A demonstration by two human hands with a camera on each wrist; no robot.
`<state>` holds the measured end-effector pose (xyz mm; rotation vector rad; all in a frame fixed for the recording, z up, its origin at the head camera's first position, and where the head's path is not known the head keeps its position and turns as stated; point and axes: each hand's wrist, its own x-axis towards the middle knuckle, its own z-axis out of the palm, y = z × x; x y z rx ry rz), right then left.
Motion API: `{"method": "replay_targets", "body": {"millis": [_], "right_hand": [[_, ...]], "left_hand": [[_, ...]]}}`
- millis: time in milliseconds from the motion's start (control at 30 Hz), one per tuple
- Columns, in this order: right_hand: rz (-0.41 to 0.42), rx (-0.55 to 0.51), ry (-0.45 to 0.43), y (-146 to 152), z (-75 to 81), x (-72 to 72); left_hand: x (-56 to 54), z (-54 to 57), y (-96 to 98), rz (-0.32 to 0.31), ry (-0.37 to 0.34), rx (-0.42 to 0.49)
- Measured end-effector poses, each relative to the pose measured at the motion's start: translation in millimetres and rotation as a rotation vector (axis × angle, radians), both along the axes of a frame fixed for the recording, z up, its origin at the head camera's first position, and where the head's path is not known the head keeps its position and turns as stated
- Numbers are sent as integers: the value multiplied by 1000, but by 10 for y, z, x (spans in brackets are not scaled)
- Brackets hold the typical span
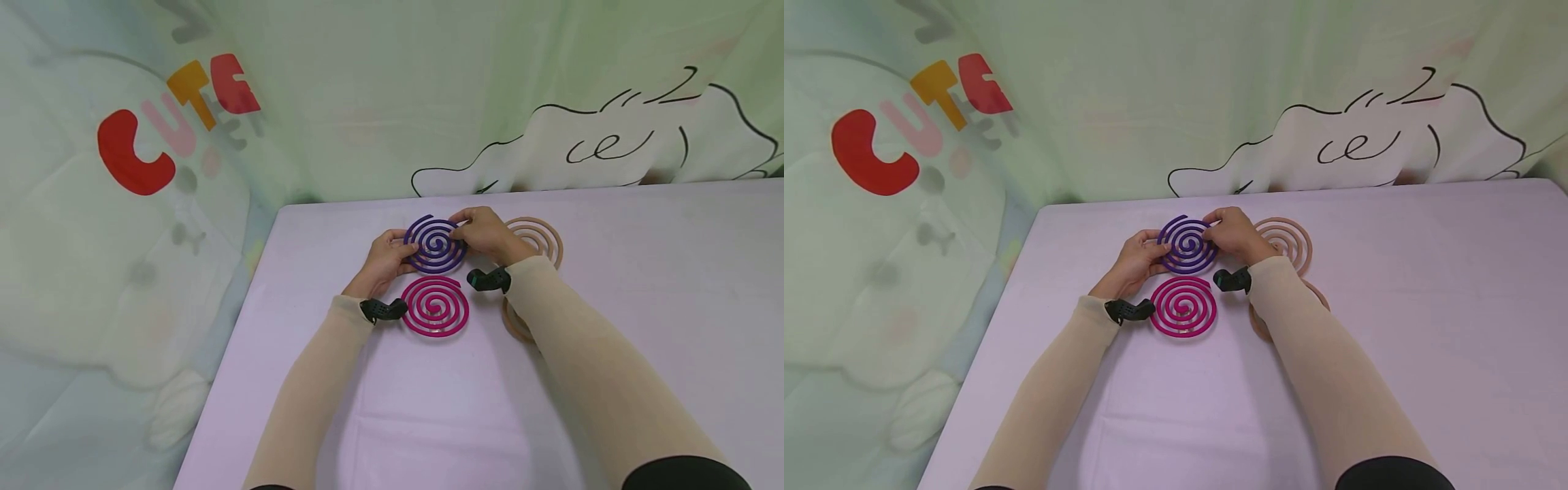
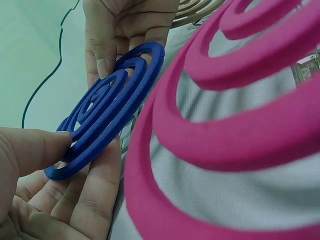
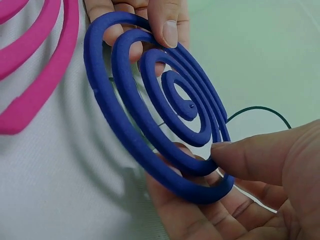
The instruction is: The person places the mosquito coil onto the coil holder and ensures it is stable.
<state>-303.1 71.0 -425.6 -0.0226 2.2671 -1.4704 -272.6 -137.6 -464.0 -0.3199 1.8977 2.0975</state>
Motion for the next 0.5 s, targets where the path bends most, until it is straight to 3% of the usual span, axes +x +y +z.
{"method": "replay_targets", "body": {"millis": [500], "right_hand": [[9, 38, 37, -4, 0, 10]], "left_hand": [[0, -30, -21, 7, 7, 6]]}}
